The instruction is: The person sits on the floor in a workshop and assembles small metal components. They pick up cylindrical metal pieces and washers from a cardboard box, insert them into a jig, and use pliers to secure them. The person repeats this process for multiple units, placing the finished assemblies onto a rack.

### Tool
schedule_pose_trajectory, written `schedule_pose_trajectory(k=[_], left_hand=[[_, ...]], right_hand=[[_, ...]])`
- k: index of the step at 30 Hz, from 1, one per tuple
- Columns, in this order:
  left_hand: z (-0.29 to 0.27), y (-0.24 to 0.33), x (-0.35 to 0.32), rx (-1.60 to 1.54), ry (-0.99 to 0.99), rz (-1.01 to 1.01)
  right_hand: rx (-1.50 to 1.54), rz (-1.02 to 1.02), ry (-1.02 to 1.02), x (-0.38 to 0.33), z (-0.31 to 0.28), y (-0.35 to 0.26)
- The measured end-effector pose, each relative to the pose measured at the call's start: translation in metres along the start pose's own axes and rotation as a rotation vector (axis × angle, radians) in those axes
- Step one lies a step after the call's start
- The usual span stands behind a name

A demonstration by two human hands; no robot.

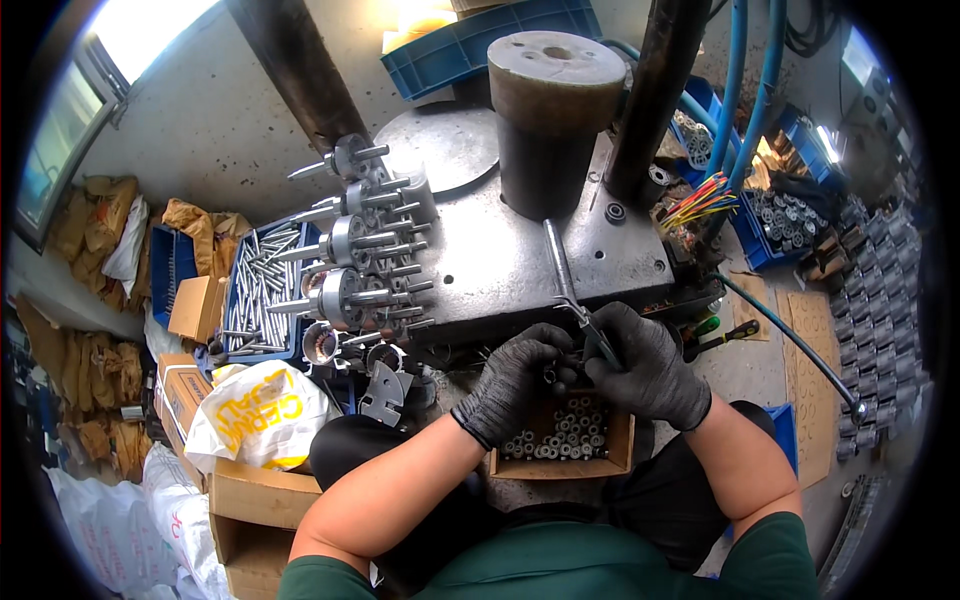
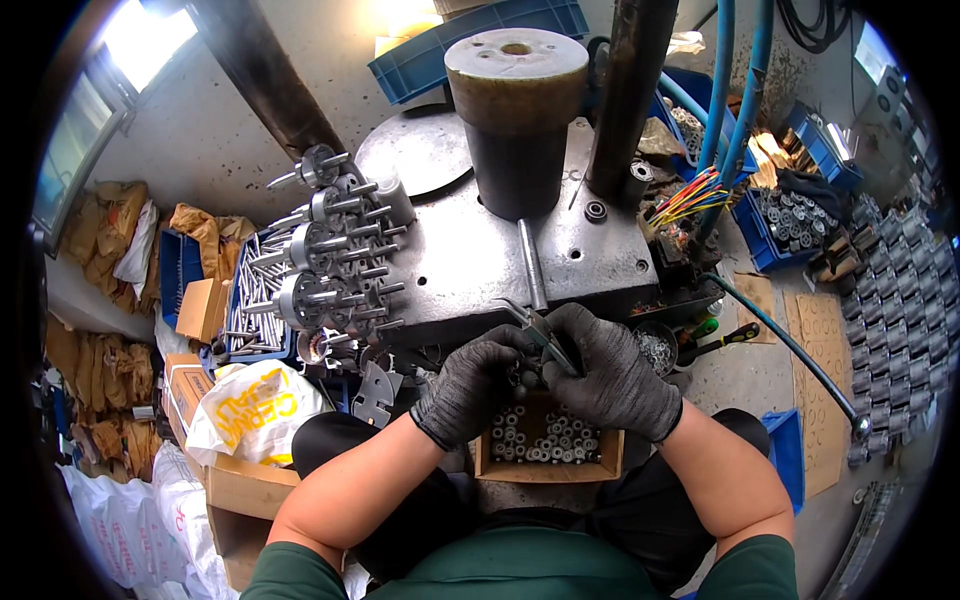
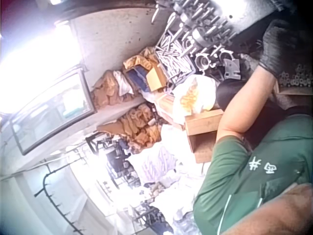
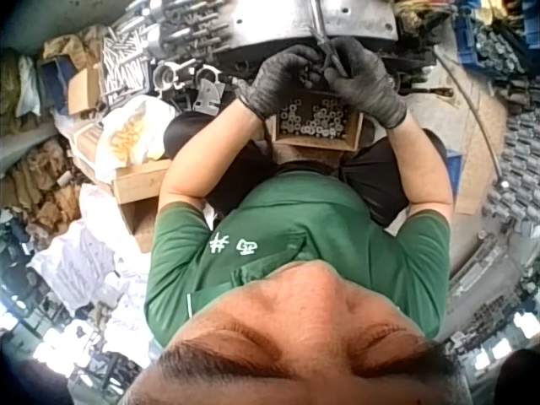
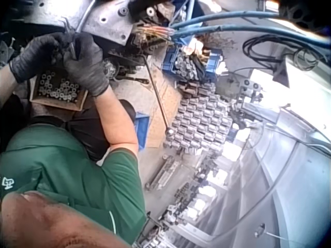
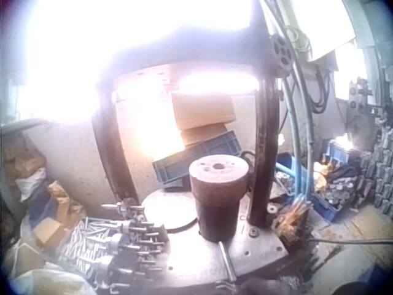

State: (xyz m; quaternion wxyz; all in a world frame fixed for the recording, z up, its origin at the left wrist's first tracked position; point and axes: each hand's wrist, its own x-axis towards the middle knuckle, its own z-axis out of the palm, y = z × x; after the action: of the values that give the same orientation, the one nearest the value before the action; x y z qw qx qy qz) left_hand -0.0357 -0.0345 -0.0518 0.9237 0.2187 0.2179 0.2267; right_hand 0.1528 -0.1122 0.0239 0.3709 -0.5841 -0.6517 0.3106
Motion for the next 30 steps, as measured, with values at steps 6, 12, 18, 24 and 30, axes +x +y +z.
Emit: schedule_pose_trajectory(k=[6,12,18,24,30], left_hand=[[0.007,-0.008,0.0,-0.116,-0.075,-0.132],[0.019,-0.007,-0.001,0.044,-0.076,-0.121],[0.017,0.001,-0.004,0.135,0.001,-0.001],[0.01,0.024,0.0,0.108,0.179,0.176],[0.011,0.038,-0.003,0.021,0.217,0.202]], right_hand=[[0.19,0.042,0.02,0.0,0.003,0.011],[0.001,-0.046,0.094,0.001,0.001,0.009],[0.096,0.06,0.139,0.003,0.001,0.011],[-0.161,-0.129,0.136,0.007,-0.015,0.01],[-0.547,-0.324,0.17,0.01,-0.02,0.007]])
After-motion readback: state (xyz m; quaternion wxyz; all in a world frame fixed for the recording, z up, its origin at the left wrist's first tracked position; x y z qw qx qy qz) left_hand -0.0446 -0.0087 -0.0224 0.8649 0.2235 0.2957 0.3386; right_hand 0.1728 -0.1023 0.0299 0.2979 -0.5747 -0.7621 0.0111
